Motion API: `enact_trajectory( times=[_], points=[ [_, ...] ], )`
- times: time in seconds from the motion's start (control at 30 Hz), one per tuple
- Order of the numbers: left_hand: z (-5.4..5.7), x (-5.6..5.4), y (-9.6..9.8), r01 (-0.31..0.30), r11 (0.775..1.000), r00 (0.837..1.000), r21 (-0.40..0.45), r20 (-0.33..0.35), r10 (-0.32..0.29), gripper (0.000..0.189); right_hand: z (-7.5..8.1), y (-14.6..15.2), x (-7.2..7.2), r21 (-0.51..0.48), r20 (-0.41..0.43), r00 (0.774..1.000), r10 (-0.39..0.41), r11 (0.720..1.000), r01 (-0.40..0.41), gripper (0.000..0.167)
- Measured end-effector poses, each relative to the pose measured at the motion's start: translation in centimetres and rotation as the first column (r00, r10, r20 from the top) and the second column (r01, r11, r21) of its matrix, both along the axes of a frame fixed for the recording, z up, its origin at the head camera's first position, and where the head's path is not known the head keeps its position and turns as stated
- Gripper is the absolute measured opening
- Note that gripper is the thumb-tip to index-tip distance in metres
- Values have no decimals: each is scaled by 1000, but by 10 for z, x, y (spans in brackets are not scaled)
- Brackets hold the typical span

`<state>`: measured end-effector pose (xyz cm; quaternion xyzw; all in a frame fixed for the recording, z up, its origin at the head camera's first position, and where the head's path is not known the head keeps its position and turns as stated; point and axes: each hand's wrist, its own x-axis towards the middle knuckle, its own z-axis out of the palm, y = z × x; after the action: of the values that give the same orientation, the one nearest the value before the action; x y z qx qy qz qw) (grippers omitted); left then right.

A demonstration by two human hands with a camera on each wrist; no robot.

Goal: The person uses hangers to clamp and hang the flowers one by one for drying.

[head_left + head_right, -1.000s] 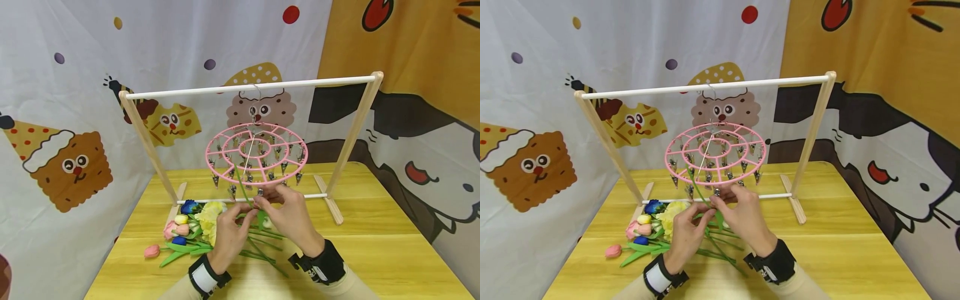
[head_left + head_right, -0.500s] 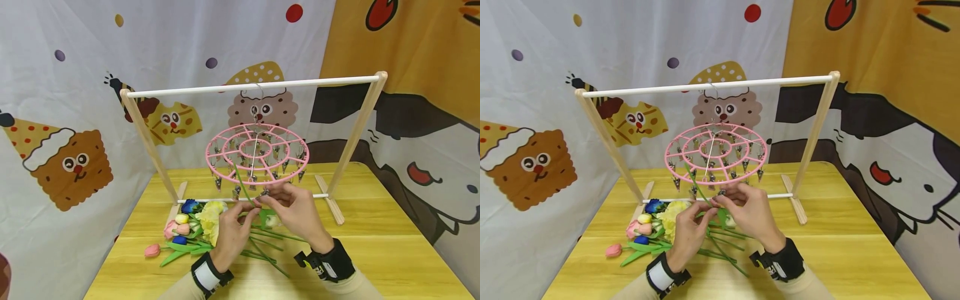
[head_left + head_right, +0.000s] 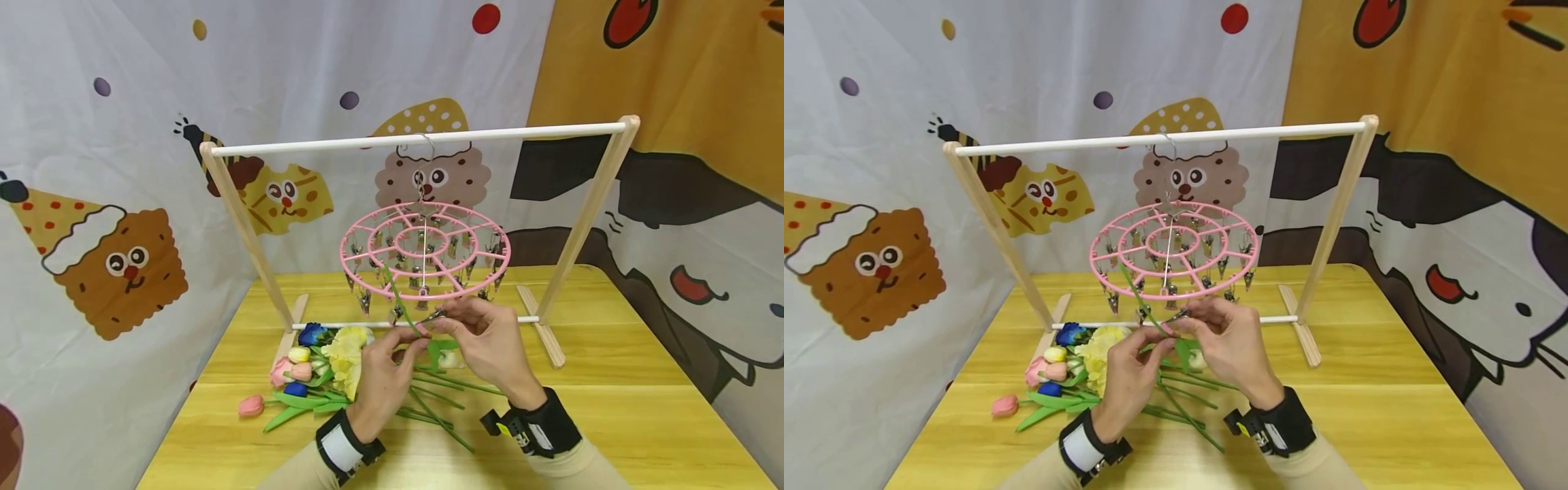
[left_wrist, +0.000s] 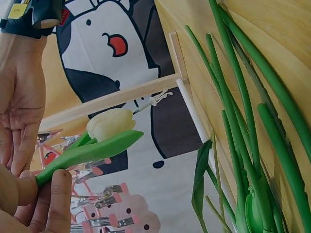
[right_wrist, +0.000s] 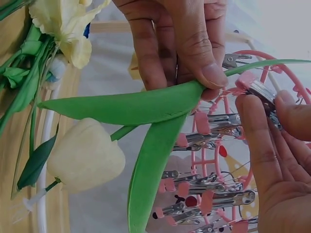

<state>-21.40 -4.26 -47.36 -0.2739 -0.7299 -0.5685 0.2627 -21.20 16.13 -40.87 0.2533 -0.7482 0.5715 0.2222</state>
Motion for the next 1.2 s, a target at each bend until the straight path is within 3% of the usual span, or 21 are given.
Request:
enact_trajectory(
  times=[0.23,0.63,0.97,1.2],
  points=[
    [3,2,2,1,1000,999,-6,40,-1,9,-1,1,-1,-44,34,999,5,999,-3,16],
    [3,1,5,-19,1000,1000,-13,9,19,7,-5,-2,-5,-113,49,996,75,991,-69,14],
    [2,2,8,-12,1000,1000,-3,-11,12,8,-8,-3,-4,-92,61,997,56,994,-50,17],
    [2,4,9,20,1000,1000,4,24,-20,10,-10,-1,0,-71,91,994,60,996,-53,23]
  ],
)
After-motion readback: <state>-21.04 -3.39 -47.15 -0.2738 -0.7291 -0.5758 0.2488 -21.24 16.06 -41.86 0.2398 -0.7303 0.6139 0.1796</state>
